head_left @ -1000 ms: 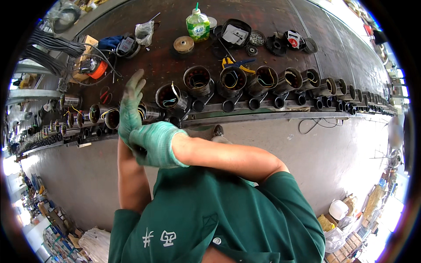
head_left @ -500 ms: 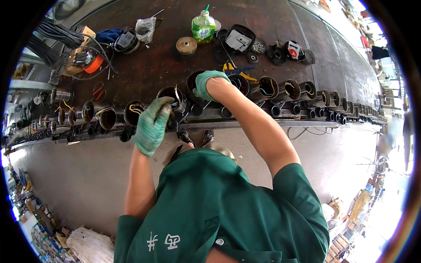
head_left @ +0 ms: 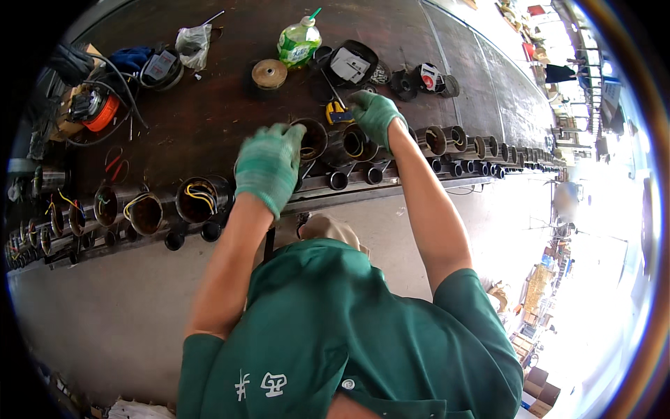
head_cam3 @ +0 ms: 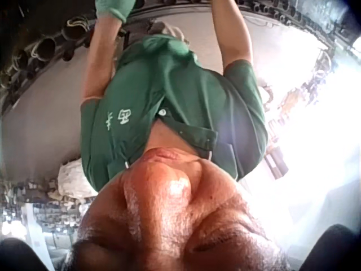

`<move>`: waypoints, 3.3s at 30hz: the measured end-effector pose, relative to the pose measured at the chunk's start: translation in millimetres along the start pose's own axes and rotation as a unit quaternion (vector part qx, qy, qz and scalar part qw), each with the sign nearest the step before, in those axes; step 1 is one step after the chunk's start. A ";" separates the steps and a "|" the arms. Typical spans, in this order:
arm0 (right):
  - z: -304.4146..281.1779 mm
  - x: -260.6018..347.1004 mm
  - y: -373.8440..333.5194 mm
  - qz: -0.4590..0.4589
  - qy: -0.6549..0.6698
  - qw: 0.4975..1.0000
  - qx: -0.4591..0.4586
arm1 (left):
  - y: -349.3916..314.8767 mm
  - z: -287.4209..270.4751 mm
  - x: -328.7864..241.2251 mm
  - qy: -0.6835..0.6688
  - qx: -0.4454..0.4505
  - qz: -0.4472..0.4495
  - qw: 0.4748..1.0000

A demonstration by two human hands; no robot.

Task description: The person strips the insulation from the ends of wires protruding from metal pipes using a yellow wire stripper. They handle the wires and tools with green gloves, occasionally removing them to use a red marker on a wire before resuming the stripping process.

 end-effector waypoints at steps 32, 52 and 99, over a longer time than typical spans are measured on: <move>-46.9 -40.8 66.8 -0.007 -0.213 0.959 0.186 | 40.9 63.3 13.6 0.313 0.145 -0.123 0.931; 6.7 -142.9 -148.6 0.050 0.547 0.831 0.091 | 67.3 90.8 11.2 0.377 0.128 0.067 0.915; 138.1 -25.1 -152.3 0.096 0.602 0.715 0.342 | -12.7 67.8 7.0 -0.128 0.055 -0.007 0.990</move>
Point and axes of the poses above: each hand's wrist, its own y-axis towards the middle knuckle, its own z-axis out of the palm, x = y × z, the point moved 9 cm from there along y, towards the middle knuckle, and after that the axes turned 2 degrees about z, right-handed, at the moved point
